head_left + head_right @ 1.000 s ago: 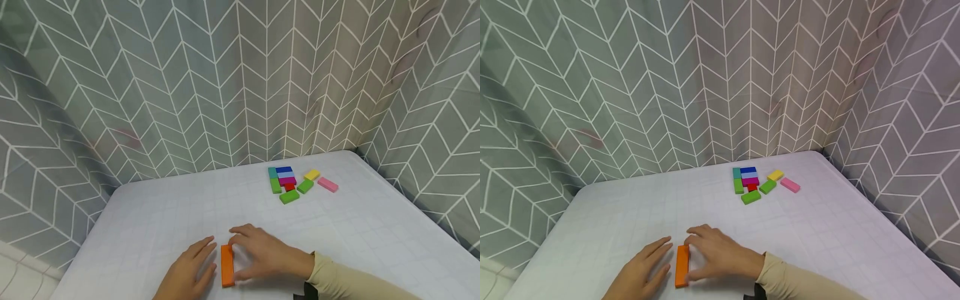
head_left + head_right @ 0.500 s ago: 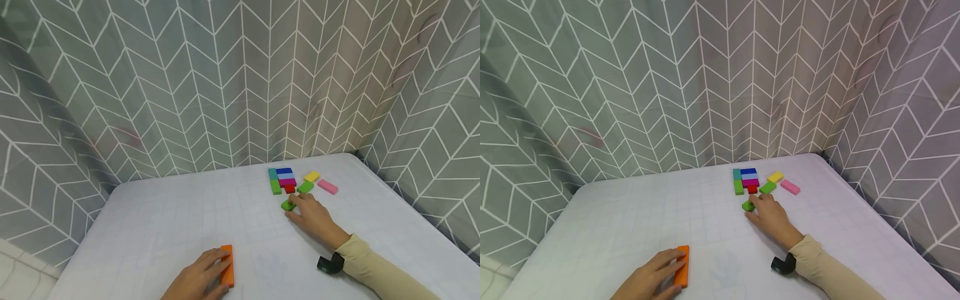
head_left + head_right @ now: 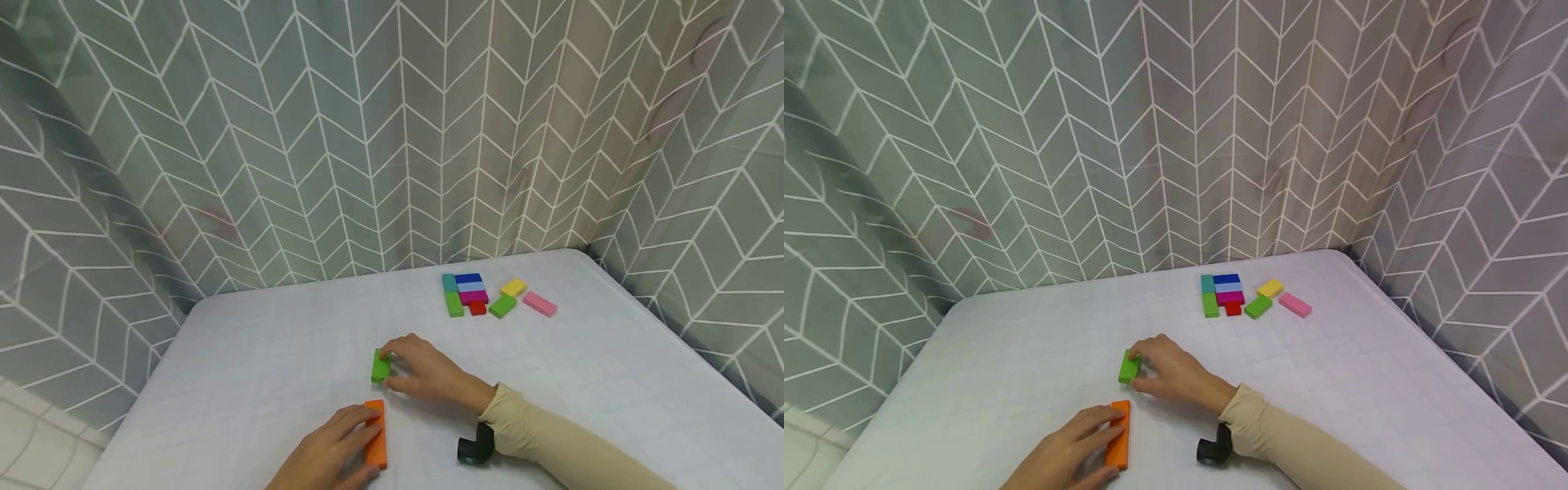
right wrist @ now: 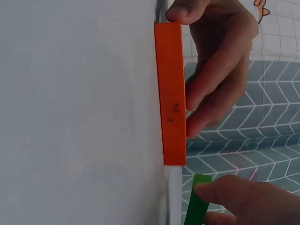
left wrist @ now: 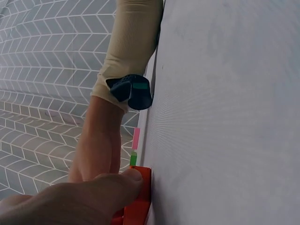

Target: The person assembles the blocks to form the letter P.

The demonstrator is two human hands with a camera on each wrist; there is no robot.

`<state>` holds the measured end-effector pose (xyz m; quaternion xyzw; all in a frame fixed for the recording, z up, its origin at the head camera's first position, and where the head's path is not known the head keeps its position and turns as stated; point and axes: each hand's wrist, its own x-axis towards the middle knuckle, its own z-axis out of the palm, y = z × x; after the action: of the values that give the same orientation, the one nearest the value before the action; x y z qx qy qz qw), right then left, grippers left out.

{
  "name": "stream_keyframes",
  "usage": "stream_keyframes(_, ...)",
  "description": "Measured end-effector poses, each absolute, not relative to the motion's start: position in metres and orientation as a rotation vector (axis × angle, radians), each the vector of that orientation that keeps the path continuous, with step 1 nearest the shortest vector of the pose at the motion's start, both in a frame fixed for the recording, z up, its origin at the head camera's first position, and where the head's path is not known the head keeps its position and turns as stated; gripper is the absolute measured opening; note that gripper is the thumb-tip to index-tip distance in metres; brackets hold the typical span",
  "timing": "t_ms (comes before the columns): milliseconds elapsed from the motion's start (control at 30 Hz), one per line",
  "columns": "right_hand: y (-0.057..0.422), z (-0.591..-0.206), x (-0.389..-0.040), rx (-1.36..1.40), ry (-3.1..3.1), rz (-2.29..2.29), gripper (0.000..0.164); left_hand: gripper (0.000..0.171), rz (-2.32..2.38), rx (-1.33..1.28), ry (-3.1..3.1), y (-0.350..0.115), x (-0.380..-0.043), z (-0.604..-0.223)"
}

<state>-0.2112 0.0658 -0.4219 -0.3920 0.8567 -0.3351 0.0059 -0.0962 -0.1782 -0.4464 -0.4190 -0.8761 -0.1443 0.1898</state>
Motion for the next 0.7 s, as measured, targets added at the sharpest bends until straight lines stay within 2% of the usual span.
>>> stream_keyframes(200,0.058,-0.426,-0.211,-1.371,2.565,-0.972,0.030,0.046,-0.414,-1.208,-2.391,-0.175,-0.100,-0.448)
stream_keyframes(467,0.061,-0.422,-0.209,-1.350,2.550,-0.981,0.029,0.049,-0.519,-1.101,-2.427,-0.175,-0.098,-0.448)
stream_keyframes(567,0.074,-0.419,-0.216,-1.323,2.600,-1.011,0.032,0.053,-0.615,-0.962,-2.494,-0.173,-0.098,-0.450)
stream_keyframes(700,0.114,-0.417,-0.242,-1.216,2.908,-0.932,0.036,0.055,-0.573,-0.865,-2.571,-0.170,-0.101,-0.454)
